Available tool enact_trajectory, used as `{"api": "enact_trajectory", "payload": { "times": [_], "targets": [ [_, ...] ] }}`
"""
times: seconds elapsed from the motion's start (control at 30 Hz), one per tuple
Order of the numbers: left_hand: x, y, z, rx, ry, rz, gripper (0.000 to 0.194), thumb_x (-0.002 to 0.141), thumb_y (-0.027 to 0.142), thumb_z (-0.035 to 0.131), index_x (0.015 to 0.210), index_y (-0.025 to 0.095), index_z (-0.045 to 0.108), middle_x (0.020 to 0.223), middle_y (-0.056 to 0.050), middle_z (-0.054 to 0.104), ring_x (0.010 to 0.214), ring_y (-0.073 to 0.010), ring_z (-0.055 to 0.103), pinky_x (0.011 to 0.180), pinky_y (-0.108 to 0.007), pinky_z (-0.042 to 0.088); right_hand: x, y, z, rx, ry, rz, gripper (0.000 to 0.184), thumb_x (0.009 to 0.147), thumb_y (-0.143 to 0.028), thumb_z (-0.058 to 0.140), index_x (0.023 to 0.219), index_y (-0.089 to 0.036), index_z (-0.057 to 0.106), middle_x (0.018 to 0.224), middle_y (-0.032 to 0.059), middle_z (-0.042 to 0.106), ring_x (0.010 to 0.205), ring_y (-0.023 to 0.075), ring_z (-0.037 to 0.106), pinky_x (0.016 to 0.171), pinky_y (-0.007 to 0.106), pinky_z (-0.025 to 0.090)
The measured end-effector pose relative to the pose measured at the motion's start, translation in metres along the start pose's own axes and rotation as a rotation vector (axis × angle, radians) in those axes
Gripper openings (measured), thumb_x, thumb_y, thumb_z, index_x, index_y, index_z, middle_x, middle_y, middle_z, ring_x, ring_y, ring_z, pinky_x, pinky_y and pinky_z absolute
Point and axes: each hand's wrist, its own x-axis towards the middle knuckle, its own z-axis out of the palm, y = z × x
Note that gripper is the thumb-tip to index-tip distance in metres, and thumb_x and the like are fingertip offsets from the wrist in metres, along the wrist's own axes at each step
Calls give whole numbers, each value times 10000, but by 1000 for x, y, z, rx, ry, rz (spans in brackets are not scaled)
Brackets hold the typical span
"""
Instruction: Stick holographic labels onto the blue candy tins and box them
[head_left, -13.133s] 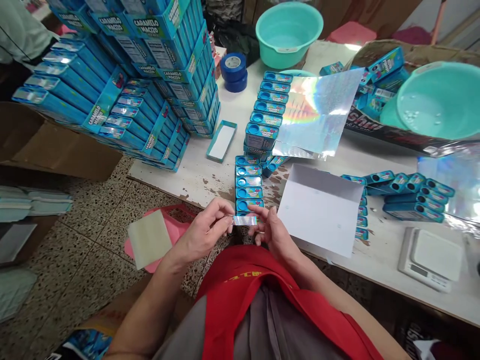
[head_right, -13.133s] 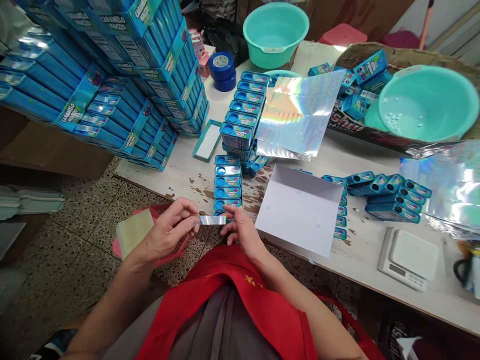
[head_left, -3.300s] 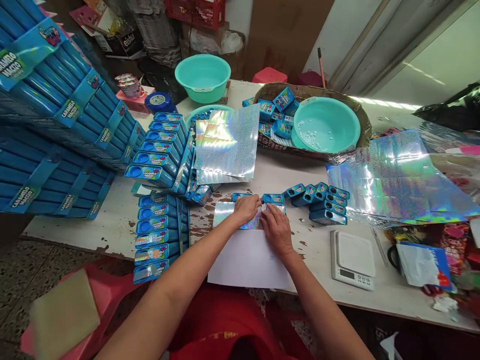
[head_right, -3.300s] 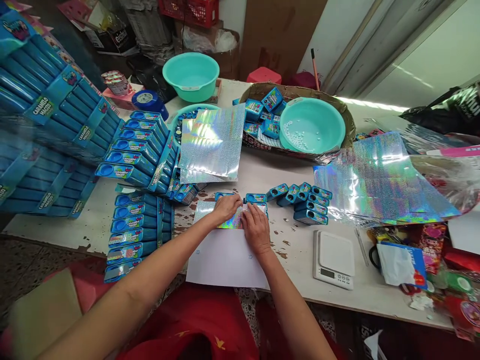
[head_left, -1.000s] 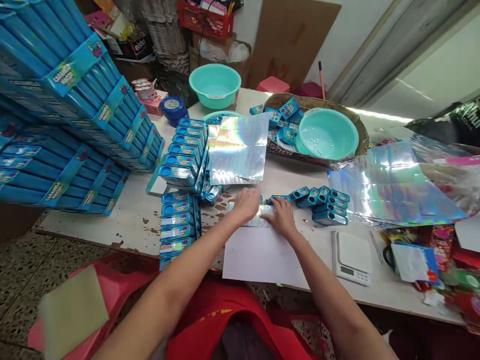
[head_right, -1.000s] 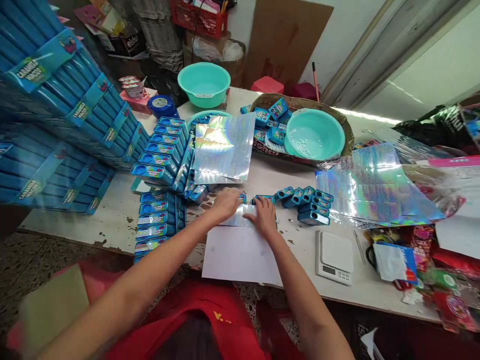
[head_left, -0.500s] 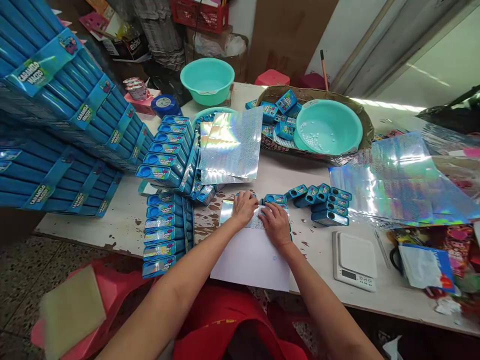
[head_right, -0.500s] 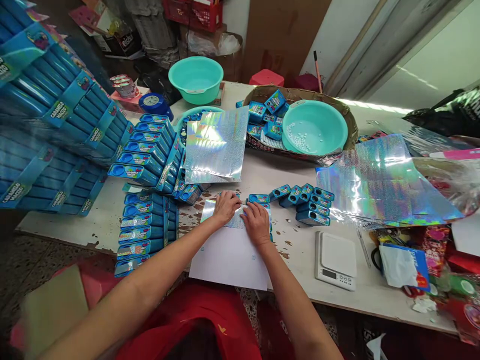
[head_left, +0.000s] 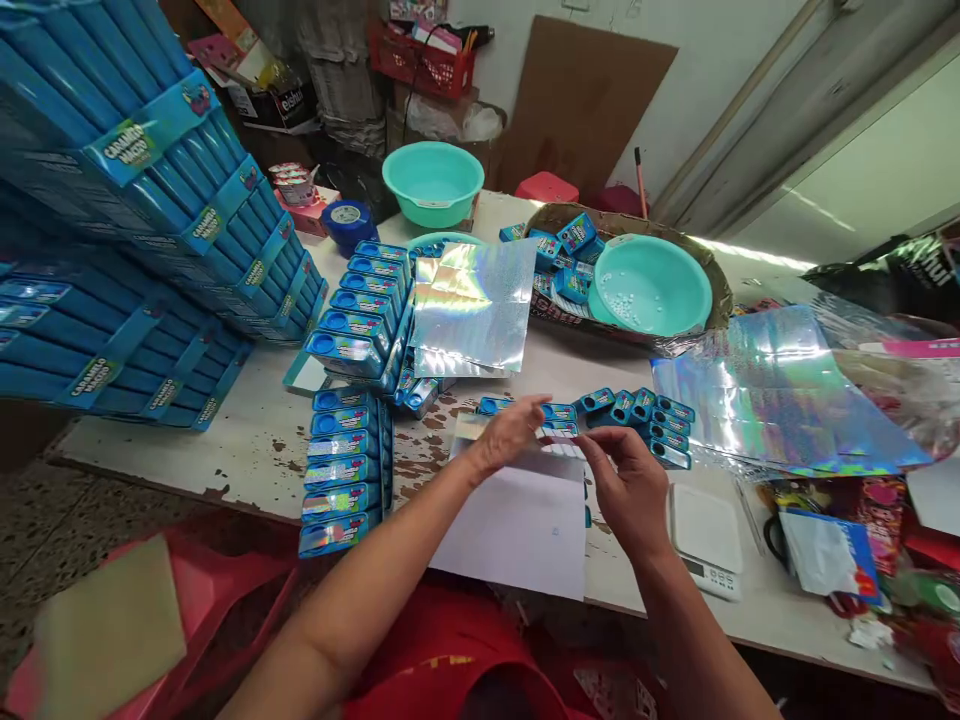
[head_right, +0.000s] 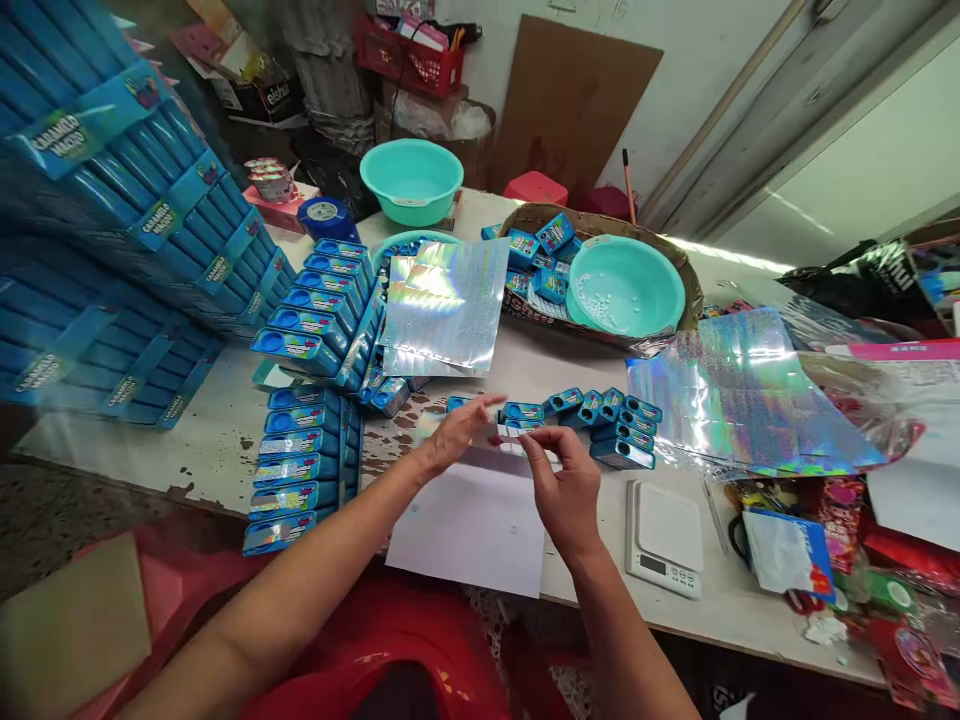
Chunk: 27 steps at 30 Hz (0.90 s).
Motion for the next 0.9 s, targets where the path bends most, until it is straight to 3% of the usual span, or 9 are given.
{"api": "enact_trajectory", "payload": {
  "times": [0.1, 0.2, 0.3, 0.43, 0.53, 0.67, 0.9],
  "targets": [
    [-33, 27, -15, -93, -98, -107, 263, 858, 360, 516, 961, 168, 664, 769, -12, 649, 728, -140, 597, 698, -252, 458, -6, -9, 16, 97, -23, 71, 208, 788, -406, 657, 796, -202, 615, 739, 12, 656, 685, 167, 618, 679, 322, 493],
    [-70, 37, -48, 55, 8, -187, 218, 857, 308, 481, 803, 179, 648, 618, 20, 572, 601, -119, 548, 626, -237, 422, -17, -26, 50, 154, -26, 128, 231, 760, -425, 678, 791, -199, 644, 785, 34, 665, 740, 187, 625, 689, 334, 493],
    [-109, 33, -105, 214, 128, -213, 194, 863, 297, 456, 925, 212, 619, 639, 29, 575, 635, -127, 537, 629, -238, 394, -33, -53, 105, 235, -75, 113, 224, 734, -423, 691, 747, -201, 665, 913, 66, 659, 897, 220, 612, 736, 349, 489],
    [-153, 6, -193, 196, 202, -318, 186, 855, 286, 420, 1008, 214, 498, 600, 64, 506, 587, -119, 489, 572, -222, 358, -53, -90, 193, 325, -210, 143, 208, 722, -400, 675, 685, -195, 673, 933, 73, 618, 942, 230, 581, 842, 397, 449],
    [-166, -20, -235, 232, 202, -331, 165, 859, 297, 395, 988, 212, 453, 622, 62, 496, 595, -119, 467, 569, -219, 339, -57, -105, 243, 267, -235, 171, 188, 705, -365, 667, 667, -181, 680, 942, 78, 574, 981, 245, 549, 899, 410, 406],
    [-163, -43, -250, 292, 204, -335, 122, 853, 281, 377, 935, 211, 435, 615, 58, 479, 586, -123, 437, 576, -230, 321, -57, -106, 269, 184, -236, 189, 169, 688, -336, 659, 674, -169, 682, 927, 79, 543, 978, 252, 525, 904, 404, 388],
    [-153, -70, -245, 172, 201, -296, 99, 852, 295, 387, 889, 217, 434, 633, 56, 465, 604, -123, 448, 595, -229, 343, -54, -99, 275, 155, -224, 215, 162, 663, -333, 636, 687, -174, 625, 895, 58, 516, 915, 224, 517, 844, 364, 412]
  ]
}}
